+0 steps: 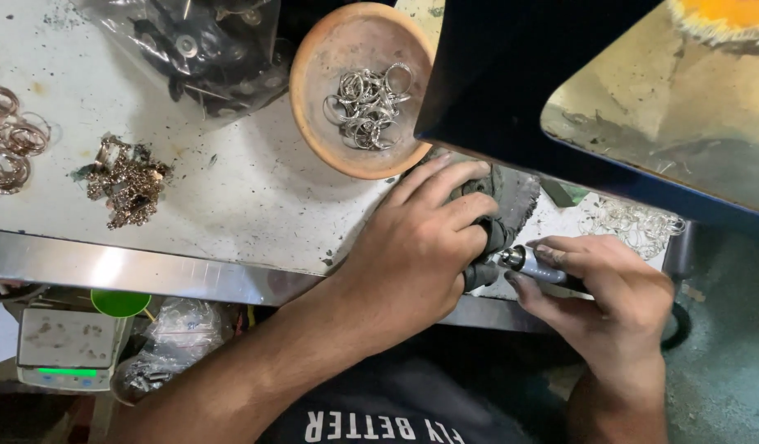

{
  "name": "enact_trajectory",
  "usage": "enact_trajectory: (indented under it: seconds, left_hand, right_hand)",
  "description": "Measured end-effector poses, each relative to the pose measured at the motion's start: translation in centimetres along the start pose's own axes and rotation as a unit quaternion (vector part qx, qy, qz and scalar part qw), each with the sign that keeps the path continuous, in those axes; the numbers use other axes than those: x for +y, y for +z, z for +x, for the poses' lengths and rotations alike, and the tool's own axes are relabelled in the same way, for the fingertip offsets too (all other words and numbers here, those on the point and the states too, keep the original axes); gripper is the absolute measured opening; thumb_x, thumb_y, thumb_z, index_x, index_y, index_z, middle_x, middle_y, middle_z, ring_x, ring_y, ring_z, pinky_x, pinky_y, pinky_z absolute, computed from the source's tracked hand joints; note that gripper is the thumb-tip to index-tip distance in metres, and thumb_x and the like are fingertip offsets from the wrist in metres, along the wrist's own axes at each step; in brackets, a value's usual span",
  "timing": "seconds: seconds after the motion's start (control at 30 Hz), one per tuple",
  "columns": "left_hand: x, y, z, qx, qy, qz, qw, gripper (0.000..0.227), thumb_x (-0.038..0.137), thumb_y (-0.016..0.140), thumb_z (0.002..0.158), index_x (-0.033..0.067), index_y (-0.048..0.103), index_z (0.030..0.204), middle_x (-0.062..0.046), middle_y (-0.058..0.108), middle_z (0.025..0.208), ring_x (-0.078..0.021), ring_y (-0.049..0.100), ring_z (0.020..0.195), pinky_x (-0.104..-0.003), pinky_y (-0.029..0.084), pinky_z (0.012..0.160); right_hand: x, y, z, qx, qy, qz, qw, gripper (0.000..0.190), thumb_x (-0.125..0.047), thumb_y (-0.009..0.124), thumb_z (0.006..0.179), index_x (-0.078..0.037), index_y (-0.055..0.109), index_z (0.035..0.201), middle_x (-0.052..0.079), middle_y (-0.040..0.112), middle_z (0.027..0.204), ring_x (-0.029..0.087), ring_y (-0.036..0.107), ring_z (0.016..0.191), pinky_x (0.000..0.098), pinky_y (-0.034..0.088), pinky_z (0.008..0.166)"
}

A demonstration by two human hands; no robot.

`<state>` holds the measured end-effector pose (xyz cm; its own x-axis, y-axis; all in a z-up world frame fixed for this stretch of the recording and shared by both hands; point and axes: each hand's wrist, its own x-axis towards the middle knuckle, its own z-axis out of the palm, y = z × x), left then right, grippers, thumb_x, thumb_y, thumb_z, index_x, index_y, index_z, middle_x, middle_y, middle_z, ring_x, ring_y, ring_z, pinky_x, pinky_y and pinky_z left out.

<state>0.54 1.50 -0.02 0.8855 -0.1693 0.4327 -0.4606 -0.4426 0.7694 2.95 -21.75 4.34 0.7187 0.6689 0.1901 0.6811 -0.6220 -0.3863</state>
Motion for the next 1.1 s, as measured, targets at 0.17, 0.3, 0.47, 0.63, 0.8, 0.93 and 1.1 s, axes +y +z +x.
enact_trajectory:
  seconds: [0.17,0.3,0.47,0.63,0.8,0.93,1.1]
  left_hand:
    - [0.1,0.4,-0.2,0.015,-0.004,0.031,0.999,0.021,-0.017,0.057,0.052,0.0012,0.060,0.062,-0.010,0.071,0.103,-0.0409,0.059,0.123,-0.057,0.043,0.114]
    - [0.2,0.5,0.0,0.010,0.005,0.042,0.999,0.019,-0.013,0.061,0.053,0.0008,0.064,0.064,-0.010,0.071,0.104,-0.0411,0.059,0.123,-0.055,0.043,0.115]
    - [0.3,0.4,0.0,0.008,0.000,0.030,1.000,0.018,-0.016,0.060,0.060,0.0003,0.062,0.066,-0.011,0.070,0.104,-0.0414,0.059,0.123,-0.056,0.043,0.115]
    - [0.3,0.6,0.3,0.008,0.007,0.025,1.000,0.016,-0.015,0.061,0.061,-0.0015,0.062,0.068,-0.011,0.071,0.104,-0.0415,0.059,0.122,-0.057,0.043,0.114]
    - [0.4,0.7,0.3,0.005,0.009,0.037,0.999,0.015,-0.014,0.062,0.060,-0.0016,0.065,0.068,-0.011,0.072,0.105,-0.0418,0.059,0.122,-0.056,0.042,0.114]
    - [0.4,0.7,0.3,0.004,0.009,0.035,0.999,0.017,-0.017,0.062,0.061,-0.0023,0.066,0.069,-0.011,0.072,0.105,-0.0423,0.059,0.122,-0.057,0.042,0.114]
    - [0.3,0.8,0.3,0.003,0.007,0.021,1.000,0.018,-0.017,0.061,0.060,-0.0019,0.066,0.069,-0.011,0.073,0.106,-0.0427,0.058,0.123,-0.058,0.040,0.116]
  right_hand:
    - [0.0,-3.3,-1.7,-0.007,0.032,-0.113,0.993,0.036,-0.012,0.098,0.082,0.005,0.075,0.104,0.020,0.077,0.107,0.029,0.073,0.097,0.0387,0.055,0.089]
    - [-0.8,-2.4,-0.5,-0.024,0.011,-0.144,0.989,0.034,-0.021,0.097,0.083,0.001,0.075,0.097,0.017,0.078,0.109,0.024,0.074,0.099,0.0356,0.056,0.084]
    - [-1.7,-1.7,0.7,-0.029,-0.006,-0.158,0.987,0.029,-0.024,0.091,0.089,-0.001,0.074,0.093,0.012,0.079,0.102,0.025,0.074,0.094,0.0390,0.057,0.087]
    - [-2.4,-2.5,1.4,-0.046,-0.022,-0.215,0.975,0.025,-0.029,0.089,0.095,-0.009,0.074,0.092,0.002,0.079,0.097,0.022,0.074,0.092,0.0350,0.057,0.084]
    - [-2.6,-3.0,1.0,-0.091,0.016,-0.301,0.949,0.029,-0.043,0.089,0.094,-0.018,0.073,0.092,-0.009,0.078,0.094,0.015,0.076,0.095,0.0256,0.046,0.063]
    - [-2.9,-3.3,1.2,-0.124,0.032,-0.310,0.942,0.029,-0.045,0.087,0.090,-0.020,0.074,0.096,-0.007,0.078,0.097,0.016,0.076,0.097,0.0267,0.048,0.065]
    - [-2.6,-3.3,1.0,-0.126,0.053,-0.325,0.936,0.031,-0.048,0.089,0.086,-0.023,0.076,0.097,-0.008,0.079,0.097,0.013,0.076,0.097,0.0267,0.049,0.061]
